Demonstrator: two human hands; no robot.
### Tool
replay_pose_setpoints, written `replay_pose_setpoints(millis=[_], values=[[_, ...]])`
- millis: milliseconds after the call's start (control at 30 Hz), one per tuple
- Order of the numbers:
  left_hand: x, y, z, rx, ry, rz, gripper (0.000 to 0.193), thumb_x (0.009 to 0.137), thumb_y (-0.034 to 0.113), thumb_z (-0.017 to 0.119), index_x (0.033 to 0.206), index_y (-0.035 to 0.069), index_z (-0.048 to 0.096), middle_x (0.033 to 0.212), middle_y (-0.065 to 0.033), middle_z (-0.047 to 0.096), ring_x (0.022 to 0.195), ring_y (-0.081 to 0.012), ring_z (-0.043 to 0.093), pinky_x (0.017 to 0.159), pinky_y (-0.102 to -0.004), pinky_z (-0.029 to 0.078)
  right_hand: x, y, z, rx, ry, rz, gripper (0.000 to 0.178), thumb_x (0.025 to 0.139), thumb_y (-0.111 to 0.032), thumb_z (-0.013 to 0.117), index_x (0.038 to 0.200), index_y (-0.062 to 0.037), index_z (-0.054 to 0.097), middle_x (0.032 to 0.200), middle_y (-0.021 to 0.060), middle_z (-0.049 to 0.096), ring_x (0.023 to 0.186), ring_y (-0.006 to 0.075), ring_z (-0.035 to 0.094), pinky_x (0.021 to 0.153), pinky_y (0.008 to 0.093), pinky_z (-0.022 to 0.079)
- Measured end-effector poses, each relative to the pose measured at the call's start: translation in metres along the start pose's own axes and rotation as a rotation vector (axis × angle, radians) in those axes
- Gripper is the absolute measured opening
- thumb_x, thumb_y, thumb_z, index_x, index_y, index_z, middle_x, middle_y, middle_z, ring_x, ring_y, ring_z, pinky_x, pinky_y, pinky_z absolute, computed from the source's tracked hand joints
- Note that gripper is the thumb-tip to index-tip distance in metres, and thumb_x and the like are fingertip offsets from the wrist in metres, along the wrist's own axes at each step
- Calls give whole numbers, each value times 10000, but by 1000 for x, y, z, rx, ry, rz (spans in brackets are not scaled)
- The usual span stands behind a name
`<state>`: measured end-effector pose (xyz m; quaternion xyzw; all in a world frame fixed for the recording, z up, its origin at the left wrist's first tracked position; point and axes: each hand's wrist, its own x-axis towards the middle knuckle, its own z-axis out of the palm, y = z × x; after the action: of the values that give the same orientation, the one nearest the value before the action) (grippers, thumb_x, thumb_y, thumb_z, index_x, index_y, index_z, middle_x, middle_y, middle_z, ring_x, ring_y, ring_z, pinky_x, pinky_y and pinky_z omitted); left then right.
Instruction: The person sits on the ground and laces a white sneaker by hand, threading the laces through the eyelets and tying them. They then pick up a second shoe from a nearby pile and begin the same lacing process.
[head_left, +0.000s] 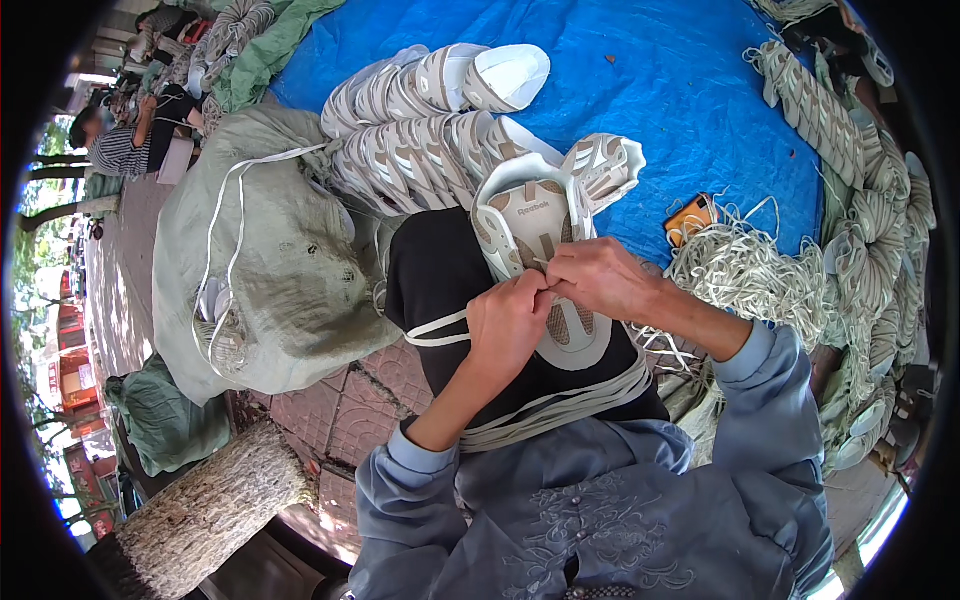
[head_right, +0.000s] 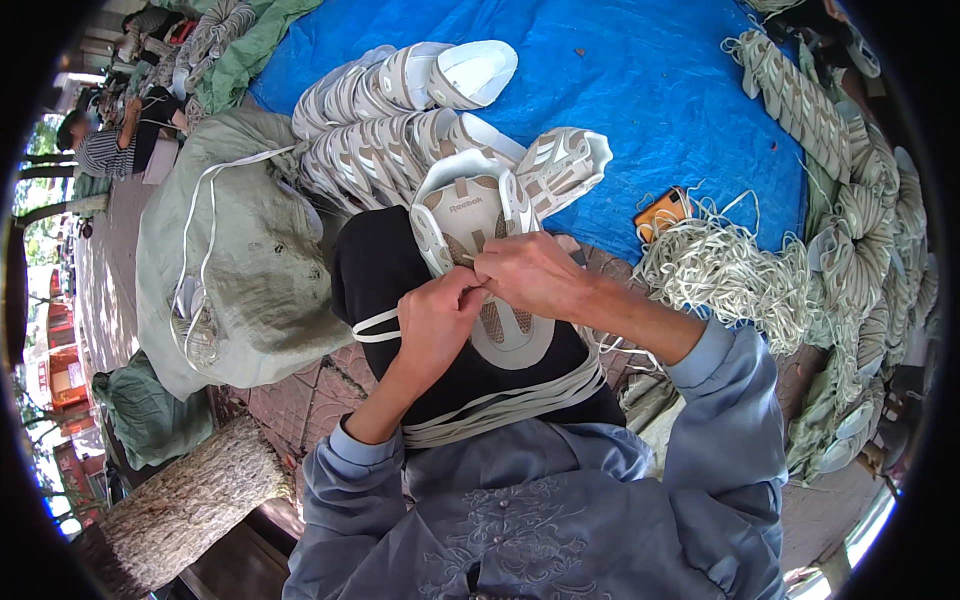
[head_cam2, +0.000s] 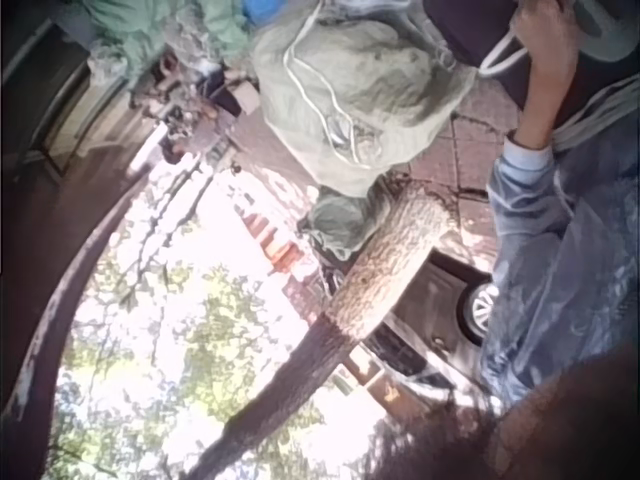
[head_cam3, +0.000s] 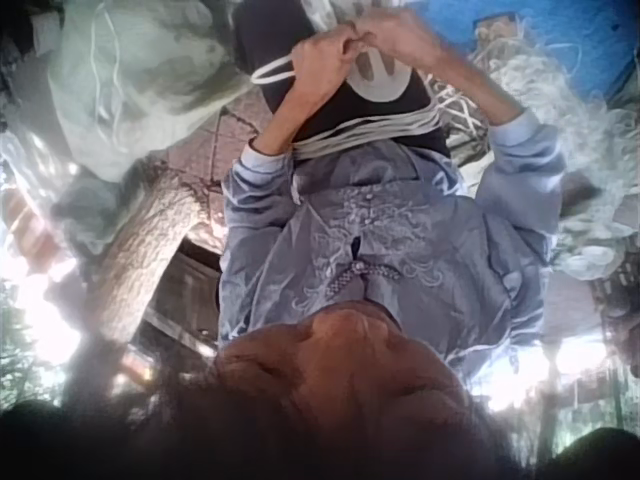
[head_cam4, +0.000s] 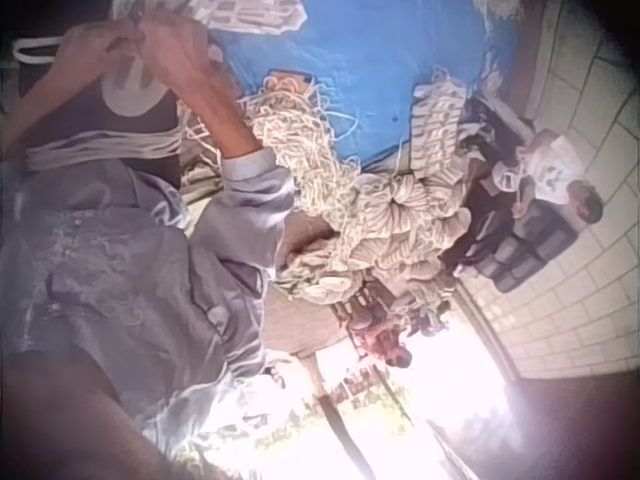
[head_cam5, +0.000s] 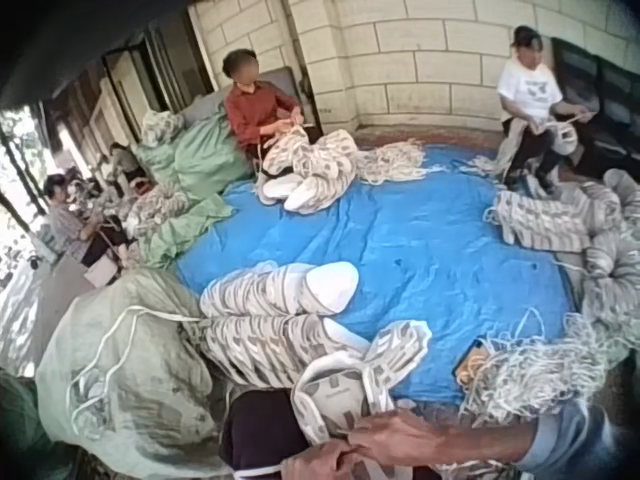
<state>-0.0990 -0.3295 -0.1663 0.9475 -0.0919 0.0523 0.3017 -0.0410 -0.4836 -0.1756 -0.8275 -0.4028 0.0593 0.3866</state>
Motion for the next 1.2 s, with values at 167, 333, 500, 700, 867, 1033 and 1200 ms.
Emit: replay_pose_setpoints(millis=[167,333,500,700,867,1033,1200], values=[[6,2,-1,134,26,177,91,669,60,636,727,53,567,549,-87,532,454,-206,537,422,-315,412,-18,-5,-1,256,128,168,178,644,-31,662,811,-55,606,718,79,520,662,247,544,608,313,450],[9,-2,-3,-619,68,-401,62,741,40,598,725,11,545,553,-2,536,451,-68,471,418,-222,360,-29,-11,14,97,254,60,153,634,-50,662,769,-44,591,731,67,521,693,230,562,584,333,456],[4,-10,-18,-373,265,-44,42,752,-7,581,782,-1,553,636,-15,538,548,-62,477,484,-199,391,-42,0,10,321,328,41,203,685,-62,652,880,-31,600,726,86,572,605,244,552,575,315,461],[16,9,-21,-429,-12,-187,126,744,-18,578,859,14,536,694,-79,572,583,-134,553,526,-255,440,-41,8,3,882,439,669,121,745,28,558,847,9,623,676,26,593,464,30,401,428,183,311],[21,13,-32,-415,-383,-221,132,803,37,537,927,2,567,649,-31,574,573,-58,507,539,-203,418,-57,1,24,484,412,388,65,720,-51,624,774,-13,624,665,45,591,563,99,524,511,236,416],[23,35,-51,-607,-412,-259,145,769,48,568,908,10,561,672,-123,585,577,-168,577,547,-263,442,-61,-6,25,465,313,341,88,705,-59,640,776,-10,621,681,79,585,625,149,561,556,260,439],[48,30,-22,-188,-388,-157,167,758,71,563,912,5,567,643,-134,585,576,-213,592,554,-296,456,-63,-4,19,665,362,572,56,706,-31,625,745,9,620,648,75,568,567,128,527,536,263,420]])
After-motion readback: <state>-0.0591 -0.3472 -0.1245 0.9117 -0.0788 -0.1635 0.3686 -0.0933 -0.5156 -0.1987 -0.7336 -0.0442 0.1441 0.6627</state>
